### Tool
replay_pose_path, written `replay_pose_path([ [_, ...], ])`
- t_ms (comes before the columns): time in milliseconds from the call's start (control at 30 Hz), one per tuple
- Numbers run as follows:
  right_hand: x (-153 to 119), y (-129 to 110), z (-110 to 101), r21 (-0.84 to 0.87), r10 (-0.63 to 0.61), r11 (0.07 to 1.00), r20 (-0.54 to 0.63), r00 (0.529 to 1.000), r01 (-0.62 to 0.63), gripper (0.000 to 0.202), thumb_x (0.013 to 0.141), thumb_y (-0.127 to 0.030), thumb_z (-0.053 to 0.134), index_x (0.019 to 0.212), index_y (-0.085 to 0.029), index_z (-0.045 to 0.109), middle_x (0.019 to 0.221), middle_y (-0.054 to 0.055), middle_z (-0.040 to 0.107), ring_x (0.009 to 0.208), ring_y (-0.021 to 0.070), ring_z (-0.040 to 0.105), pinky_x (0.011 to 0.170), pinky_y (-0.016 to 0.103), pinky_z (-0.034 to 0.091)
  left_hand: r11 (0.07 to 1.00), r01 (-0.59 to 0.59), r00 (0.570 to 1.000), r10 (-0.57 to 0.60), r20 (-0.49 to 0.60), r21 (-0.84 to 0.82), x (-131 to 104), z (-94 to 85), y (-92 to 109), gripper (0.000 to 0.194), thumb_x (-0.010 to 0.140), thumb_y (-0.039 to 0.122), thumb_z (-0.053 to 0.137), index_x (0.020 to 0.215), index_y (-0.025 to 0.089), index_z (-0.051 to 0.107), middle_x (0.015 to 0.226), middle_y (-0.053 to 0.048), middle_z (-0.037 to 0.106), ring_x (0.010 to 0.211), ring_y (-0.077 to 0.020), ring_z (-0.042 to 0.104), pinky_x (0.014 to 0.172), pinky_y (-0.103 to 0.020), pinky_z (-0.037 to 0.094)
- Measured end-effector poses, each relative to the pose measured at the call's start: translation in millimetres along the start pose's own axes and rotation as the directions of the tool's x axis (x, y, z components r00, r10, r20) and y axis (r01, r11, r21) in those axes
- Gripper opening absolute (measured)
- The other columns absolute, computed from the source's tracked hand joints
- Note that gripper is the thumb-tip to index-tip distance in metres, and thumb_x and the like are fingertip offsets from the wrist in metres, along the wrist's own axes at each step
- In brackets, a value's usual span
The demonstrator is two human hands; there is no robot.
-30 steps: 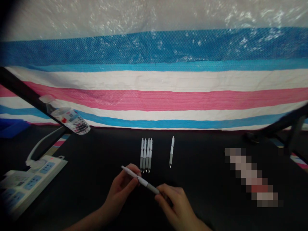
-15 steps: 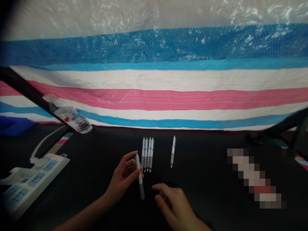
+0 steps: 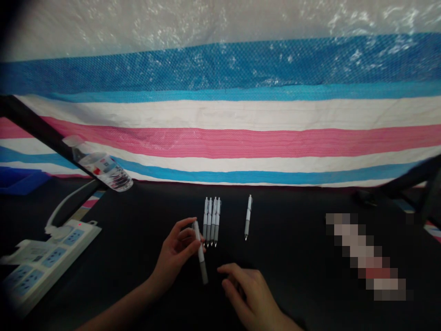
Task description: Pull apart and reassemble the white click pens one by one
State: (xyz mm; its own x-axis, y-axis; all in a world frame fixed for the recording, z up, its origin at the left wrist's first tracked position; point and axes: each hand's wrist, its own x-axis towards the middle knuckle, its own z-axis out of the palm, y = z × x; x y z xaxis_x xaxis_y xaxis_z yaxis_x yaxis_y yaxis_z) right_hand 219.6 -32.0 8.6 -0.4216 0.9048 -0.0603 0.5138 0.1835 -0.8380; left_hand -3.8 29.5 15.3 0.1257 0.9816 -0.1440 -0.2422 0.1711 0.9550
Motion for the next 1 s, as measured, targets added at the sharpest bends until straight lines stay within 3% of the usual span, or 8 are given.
replay_pose_path([
  [133, -0.5, 4.9, 2.2, -0.017, 0.002, 1.000, 0.010, 1.000, -0.002, 0.035, 0.106, -0.036, 0.042, 0.124, -0.018, 0.067, 0.079, 0.003, 0.073, 0.070, 0.0188, 0.069, 0.067, 0.027, 0.050, 1.000, 0.011, 0.999, -0.011, -0.030, -0.006, 1.2, 0.1, -2.0, 0.062, 0.080, 0.032, 0.083, 0.134, 0.024, 0.053, 0.086, 0.000, 0.074, 0.073, -0.0191, 0.075, 0.071, -0.032, 0.061],
  [300, -0.1, 10.0, 3.1, 0.002, -0.020, 1.000, 0.014, 1.000, 0.020, 0.033, 0.107, -0.038, 0.042, 0.123, -0.021, 0.066, 0.079, 0.001, 0.072, 0.070, 0.0177, 0.069, 0.067, 0.027, 0.050, 1.000, 0.000, 1.000, 0.000, -0.015, -0.018, 1.5, -1.9, -2.7, 0.051, 0.079, 0.030, 0.085, 0.122, 0.024, 0.058, 0.084, 0.001, 0.074, 0.073, -0.0196, 0.075, 0.072, -0.033, 0.062],
  [667, 4.3, 9.2, 4.5, -0.003, -0.053, 0.999, -0.017, 0.998, 0.053, 0.035, 0.107, -0.038, 0.040, 0.118, -0.020, 0.067, 0.074, 0.002, 0.071, 0.063, 0.0171, 0.066, 0.061, 0.026, 0.048, 0.999, -0.039, 0.999, 0.040, -0.020, 0.015, 5.3, -0.7, 1.9, 0.048, 0.079, 0.029, 0.084, 0.120, 0.023, 0.061, 0.081, 0.002, 0.071, 0.073, -0.0180, 0.073, 0.071, -0.030, 0.061],
  [833, 5.4, 11.9, 2.1, 0.018, -0.043, 0.999, -0.006, 0.999, 0.043, 0.032, 0.108, -0.037, 0.041, 0.119, -0.020, 0.067, 0.075, 0.001, 0.071, 0.065, 0.0168, 0.067, 0.063, 0.025, 0.048, 0.988, -0.053, 0.998, 0.056, -0.018, 0.142, 12.8, -3.3, 11.0, 0.054, 0.084, 0.028, 0.078, 0.132, 0.023, 0.056, 0.086, 0.001, 0.071, 0.077, -0.0182, 0.073, 0.070, -0.029, 0.059],
  [1000, 4.6, 21.0, 4.4, 0.022, -0.061, 0.998, -0.017, 0.998, 0.061, 0.034, 0.108, -0.040, 0.040, 0.119, -0.022, 0.067, 0.075, 0.001, 0.071, 0.066, 0.0170, 0.068, 0.062, 0.025, 0.049, 0.891, -0.139, 0.989, 0.147, 0.014, 0.432, 39.1, -15.3, 21.3, 0.055, 0.081, 0.027, 0.077, 0.132, 0.024, 0.059, 0.089, 0.002, 0.065, 0.068, -0.0149, 0.069, 0.062, -0.026, 0.055],
])
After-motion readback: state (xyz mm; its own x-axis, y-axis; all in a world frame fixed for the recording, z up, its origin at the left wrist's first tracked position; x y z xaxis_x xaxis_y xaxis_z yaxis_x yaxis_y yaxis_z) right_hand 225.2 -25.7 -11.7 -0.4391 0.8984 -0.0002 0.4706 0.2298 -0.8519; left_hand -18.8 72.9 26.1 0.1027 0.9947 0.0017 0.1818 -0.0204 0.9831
